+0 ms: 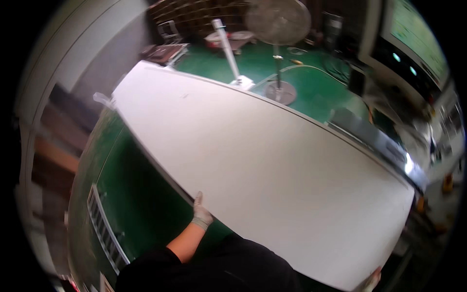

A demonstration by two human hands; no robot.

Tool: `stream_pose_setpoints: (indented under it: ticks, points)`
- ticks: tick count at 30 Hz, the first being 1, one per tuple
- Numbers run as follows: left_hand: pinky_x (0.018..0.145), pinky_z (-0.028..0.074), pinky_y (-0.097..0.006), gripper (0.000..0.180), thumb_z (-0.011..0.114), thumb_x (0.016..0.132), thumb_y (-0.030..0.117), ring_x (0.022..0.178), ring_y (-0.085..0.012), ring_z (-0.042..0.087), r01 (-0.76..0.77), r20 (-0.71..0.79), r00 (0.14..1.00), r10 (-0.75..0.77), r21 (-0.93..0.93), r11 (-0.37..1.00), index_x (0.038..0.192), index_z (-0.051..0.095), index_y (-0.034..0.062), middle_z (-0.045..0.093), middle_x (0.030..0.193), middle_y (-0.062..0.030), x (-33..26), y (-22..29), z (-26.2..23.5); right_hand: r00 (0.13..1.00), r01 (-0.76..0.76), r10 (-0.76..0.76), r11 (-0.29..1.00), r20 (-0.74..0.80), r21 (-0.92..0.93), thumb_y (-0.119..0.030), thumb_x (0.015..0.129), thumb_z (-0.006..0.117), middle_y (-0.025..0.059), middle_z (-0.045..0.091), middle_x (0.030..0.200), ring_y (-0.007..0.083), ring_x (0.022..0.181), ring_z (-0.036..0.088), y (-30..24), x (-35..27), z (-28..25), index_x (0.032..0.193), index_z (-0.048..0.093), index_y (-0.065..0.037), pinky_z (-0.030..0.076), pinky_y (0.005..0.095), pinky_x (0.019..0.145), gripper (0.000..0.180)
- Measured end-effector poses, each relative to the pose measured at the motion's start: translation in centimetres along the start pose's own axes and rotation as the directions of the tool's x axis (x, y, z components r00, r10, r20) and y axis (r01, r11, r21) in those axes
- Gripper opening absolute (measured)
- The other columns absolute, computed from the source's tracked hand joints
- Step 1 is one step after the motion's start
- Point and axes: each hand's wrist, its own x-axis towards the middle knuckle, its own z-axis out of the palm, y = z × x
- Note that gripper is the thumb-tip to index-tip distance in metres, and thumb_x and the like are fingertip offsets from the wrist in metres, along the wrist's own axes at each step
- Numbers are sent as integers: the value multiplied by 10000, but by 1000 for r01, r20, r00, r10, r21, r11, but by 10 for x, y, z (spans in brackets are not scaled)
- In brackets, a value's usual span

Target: The person picks up a series of white panels and feeds them one at a time into an edge banding machine by hand.

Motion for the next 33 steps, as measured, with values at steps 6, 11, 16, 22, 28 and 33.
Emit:
stream_pose_setpoints:
  ticks: [6,11,16,22,28,33]
  points:
    - [1103,334,-529,626,489,943,501,1302,-339,439,-14,169,985,25,-70,997,1403,439,78,484,1414,-121,-8,1,-29,820,-174,-435,432,-373,-885,-651,950,356,228,622,1210,400,1145,574,-1,0,39,1196,629,-11,452,430,950,738]
    - [1095,349,-519,586,500,950,489,1296,-318,451,-55,13,998,54,92,994,1385,466,97,497,1405,-98,-20,23,-8,897,-170,-251,564,-364,-808,-668,953,299,226,660,1039,420,1032,603,-33,-27,69,1044,678,-23,465,431,890,754]
    - [1081,374,-505,563,521,943,479,1279,-308,467,-19,-23,999,25,237,971,1363,492,106,521,1380,-82,-19,31,-19,915,-161,-233,540,-330,-826,-677,950,289,222,663,1011,428,1016,602,-47,-11,75,1031,685,-33,472,433,868,760]
    - [1106,336,-516,601,513,950,494,1321,-321,417,32,-71,997,-23,123,992,1394,447,94,465,1430,-89,-34,10,21,892,-253,-220,484,-396,-838,-695,939,277,232,661,1025,436,1019,600,-69,10,63,1006,694,-33,476,427,857,786]
    - [1075,389,-494,548,520,949,469,1268,-301,483,72,-103,993,-58,135,988,1353,505,100,535,1370,-74,-37,18,23,904,-239,-210,475,-373,-847,-678,941,299,224,664,1042,424,1028,608,-89,4,66,1044,694,-35,475,423,871,762]
    - [1099,358,-491,578,492,966,476,1309,-309,440,48,-181,983,-20,149,988,1390,456,86,488,1414,-90,-44,13,40,884,-259,-225,494,-410,-830,-683,939,309,215,670,1054,407,1041,616,-84,0,67,1068,695,-39,471,411,873,762]
